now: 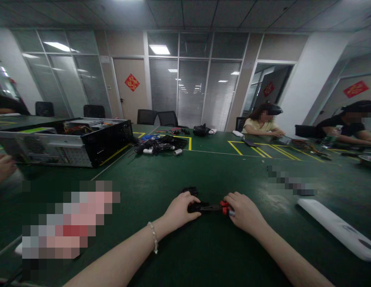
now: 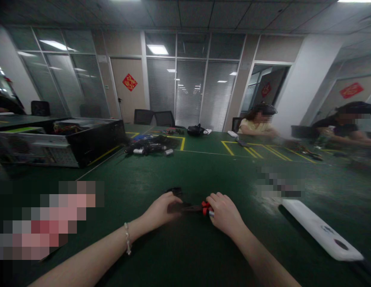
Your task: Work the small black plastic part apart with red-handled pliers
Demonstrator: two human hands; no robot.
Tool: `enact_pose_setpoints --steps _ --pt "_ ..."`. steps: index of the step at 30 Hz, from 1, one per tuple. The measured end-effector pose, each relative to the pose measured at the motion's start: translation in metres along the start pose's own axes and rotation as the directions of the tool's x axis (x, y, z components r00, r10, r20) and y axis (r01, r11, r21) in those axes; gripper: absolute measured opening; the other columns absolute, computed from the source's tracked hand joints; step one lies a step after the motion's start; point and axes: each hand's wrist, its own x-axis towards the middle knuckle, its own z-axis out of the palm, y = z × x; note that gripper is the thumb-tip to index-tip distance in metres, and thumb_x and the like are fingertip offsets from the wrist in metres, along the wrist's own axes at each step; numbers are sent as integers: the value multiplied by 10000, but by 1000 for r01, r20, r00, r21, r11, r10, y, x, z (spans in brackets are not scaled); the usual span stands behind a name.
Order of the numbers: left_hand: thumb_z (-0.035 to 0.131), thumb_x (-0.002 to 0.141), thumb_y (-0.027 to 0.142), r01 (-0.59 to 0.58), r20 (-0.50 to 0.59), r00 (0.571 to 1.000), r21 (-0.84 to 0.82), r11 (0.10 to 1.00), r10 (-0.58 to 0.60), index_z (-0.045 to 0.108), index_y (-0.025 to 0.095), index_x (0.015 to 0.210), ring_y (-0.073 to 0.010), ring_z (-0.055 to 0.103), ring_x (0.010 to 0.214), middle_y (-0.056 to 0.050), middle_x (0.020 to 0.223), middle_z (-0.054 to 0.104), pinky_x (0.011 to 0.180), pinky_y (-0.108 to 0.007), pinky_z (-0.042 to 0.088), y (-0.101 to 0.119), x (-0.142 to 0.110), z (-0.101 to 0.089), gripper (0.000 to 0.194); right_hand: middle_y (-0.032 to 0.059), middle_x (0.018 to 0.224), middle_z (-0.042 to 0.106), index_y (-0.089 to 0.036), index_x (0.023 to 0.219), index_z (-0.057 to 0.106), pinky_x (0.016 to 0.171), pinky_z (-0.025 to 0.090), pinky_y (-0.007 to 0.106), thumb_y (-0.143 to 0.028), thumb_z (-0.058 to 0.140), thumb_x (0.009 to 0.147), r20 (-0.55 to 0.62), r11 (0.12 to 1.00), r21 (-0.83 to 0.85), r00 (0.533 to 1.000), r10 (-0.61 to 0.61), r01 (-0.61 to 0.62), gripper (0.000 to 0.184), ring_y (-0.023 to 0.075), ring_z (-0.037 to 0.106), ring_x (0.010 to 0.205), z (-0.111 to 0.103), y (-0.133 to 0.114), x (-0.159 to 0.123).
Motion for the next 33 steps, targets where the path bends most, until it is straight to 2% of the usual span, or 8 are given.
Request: enact_pose_setpoints --steps 6,11,18,28,33 --pt "606 692 343 -15 -20 1000 -9 1000 15 572 243 976 -176 496 866 -14 952 518 718 -278 416 0 0 -1 304 57 853 567 -184 881 566 670 339 287 -130 471 648 -5 1000 -1 1000 0 0 257 174 476 767 5 2 -1" --pt "599 694 360 9 5 1000 -14 1000 -8 565 247 990 -174 493 873 -7 962 518 722 -278 416 6 -2 -5 319 65 862 565 -177 882 565 670 333 287 -127 474 643 -21 1000 -22 1000 -8 8 261 175 468 770 3 3 0" --pt "591 701 363 25 10 1000 -38 999 -25 566 248 999 -176 495 875 -13 969 516 721 -282 418 5 -2 -5 321 59 865 575 -180 905 568 671 347 277 -154 484 655 41 1000 1 999 28 -28 265 164 486 766 1 1 0" --pt "573 707 373 5 7 1000 -8 1000 -5 570 222 1002 -182 497 854 -29 935 511 706 -283 408 3 1 -2 331 57 832 568 -171 862 569 658 338 283 -130 447 680 10 1000 -9 1000 13 -13 223 167 465 756 -7 -3 2" --pt "576 701 356 12 19 1000 -3 1000 -12 572 222 996 -183 495 858 -29 929 512 726 -290 402 4 2 -3 324 55 819 568 -171 863 570 660 336 270 -129 458 663 47 999 11 998 32 -32 233 161 464 750 -4 -3 2"
